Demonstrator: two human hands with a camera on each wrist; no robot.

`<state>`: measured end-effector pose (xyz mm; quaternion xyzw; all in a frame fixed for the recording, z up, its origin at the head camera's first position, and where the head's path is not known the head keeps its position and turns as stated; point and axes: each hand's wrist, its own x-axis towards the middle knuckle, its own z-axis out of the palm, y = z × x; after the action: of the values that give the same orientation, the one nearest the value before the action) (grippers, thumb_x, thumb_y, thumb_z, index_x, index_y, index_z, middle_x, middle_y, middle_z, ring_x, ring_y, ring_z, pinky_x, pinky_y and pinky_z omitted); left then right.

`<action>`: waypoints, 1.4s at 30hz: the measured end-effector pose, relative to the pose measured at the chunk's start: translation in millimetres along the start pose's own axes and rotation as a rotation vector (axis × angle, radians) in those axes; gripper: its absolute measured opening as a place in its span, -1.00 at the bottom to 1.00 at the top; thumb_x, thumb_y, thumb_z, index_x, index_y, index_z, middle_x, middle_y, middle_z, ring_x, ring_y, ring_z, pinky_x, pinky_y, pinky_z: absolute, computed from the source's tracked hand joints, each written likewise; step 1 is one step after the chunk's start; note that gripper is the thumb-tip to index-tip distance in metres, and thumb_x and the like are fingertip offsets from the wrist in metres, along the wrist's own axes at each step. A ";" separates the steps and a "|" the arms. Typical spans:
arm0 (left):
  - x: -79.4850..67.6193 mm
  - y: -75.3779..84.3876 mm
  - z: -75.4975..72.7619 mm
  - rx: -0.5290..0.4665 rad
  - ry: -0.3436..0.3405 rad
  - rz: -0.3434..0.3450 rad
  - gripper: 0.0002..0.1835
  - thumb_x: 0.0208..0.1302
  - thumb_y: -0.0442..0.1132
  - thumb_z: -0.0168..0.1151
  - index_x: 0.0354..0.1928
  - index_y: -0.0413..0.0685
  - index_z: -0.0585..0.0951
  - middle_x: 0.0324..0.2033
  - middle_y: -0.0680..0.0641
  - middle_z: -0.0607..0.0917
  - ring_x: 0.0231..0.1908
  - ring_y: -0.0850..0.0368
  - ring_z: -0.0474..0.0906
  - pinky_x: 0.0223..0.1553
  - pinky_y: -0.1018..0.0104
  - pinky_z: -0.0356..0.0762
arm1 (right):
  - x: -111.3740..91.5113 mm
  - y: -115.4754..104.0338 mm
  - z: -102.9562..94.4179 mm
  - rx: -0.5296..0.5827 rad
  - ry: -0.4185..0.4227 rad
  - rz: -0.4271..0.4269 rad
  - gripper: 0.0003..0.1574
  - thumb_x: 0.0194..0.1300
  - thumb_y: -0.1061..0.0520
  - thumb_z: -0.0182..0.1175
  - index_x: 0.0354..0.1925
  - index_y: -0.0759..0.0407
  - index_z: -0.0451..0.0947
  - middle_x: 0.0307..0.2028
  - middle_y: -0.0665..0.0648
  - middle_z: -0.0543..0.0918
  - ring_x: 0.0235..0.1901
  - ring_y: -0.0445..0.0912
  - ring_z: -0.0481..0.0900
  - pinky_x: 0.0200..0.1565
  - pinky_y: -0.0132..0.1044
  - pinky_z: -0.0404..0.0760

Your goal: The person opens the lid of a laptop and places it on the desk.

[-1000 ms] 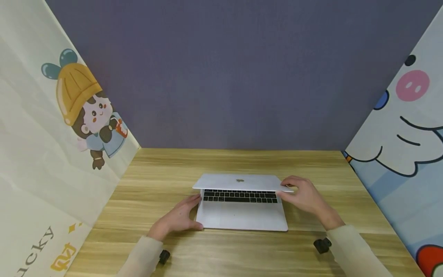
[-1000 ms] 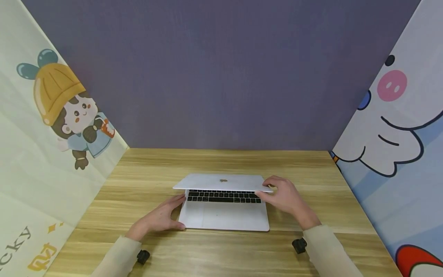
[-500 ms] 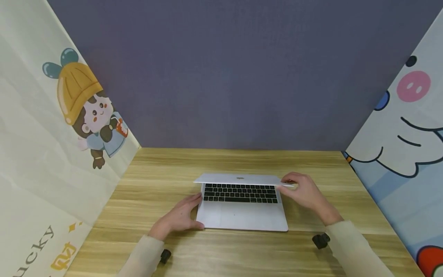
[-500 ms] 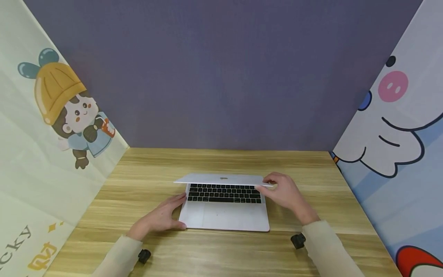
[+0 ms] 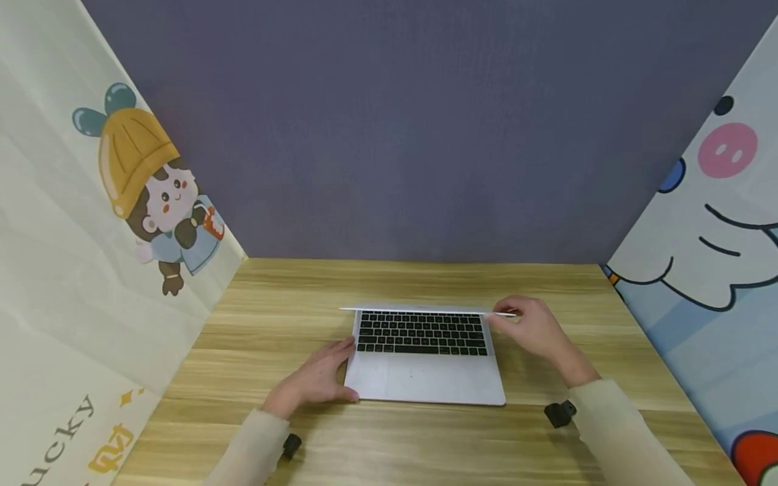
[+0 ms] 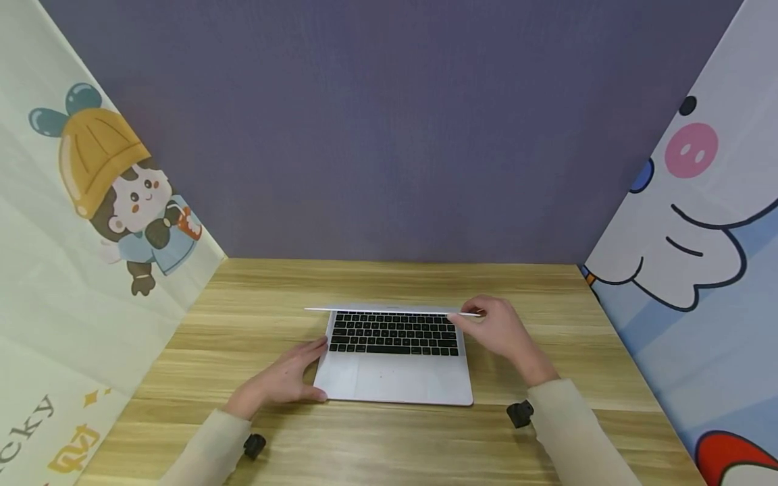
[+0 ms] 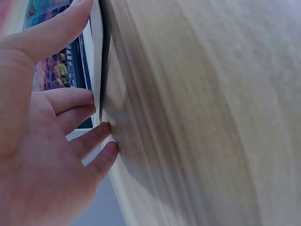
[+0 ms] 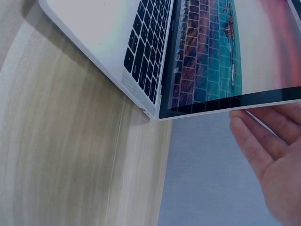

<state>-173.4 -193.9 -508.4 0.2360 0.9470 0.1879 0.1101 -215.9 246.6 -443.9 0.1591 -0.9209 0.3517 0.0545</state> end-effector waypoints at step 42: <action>2.6 -3.1 1.2 -0.026 0.012 -0.018 0.11 -0.04 0.27 0.55 0.46 -0.22 0.37 0.52 -0.21 0.25 0.45 -0.30 0.19 0.44 -0.25 0.12 | 14.0 1.7 1.3 0.082 0.061 0.088 -0.43 0.36 -0.31 0.27 -0.10 0.16 0.71 -0.11 0.22 0.75 -0.15 0.12 0.77 -0.12 0.10 0.72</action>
<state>-176.5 -194.8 -511.1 0.2250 0.9472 0.2006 0.1092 -229.6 243.4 -443.0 0.1098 -0.9098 0.3958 0.0603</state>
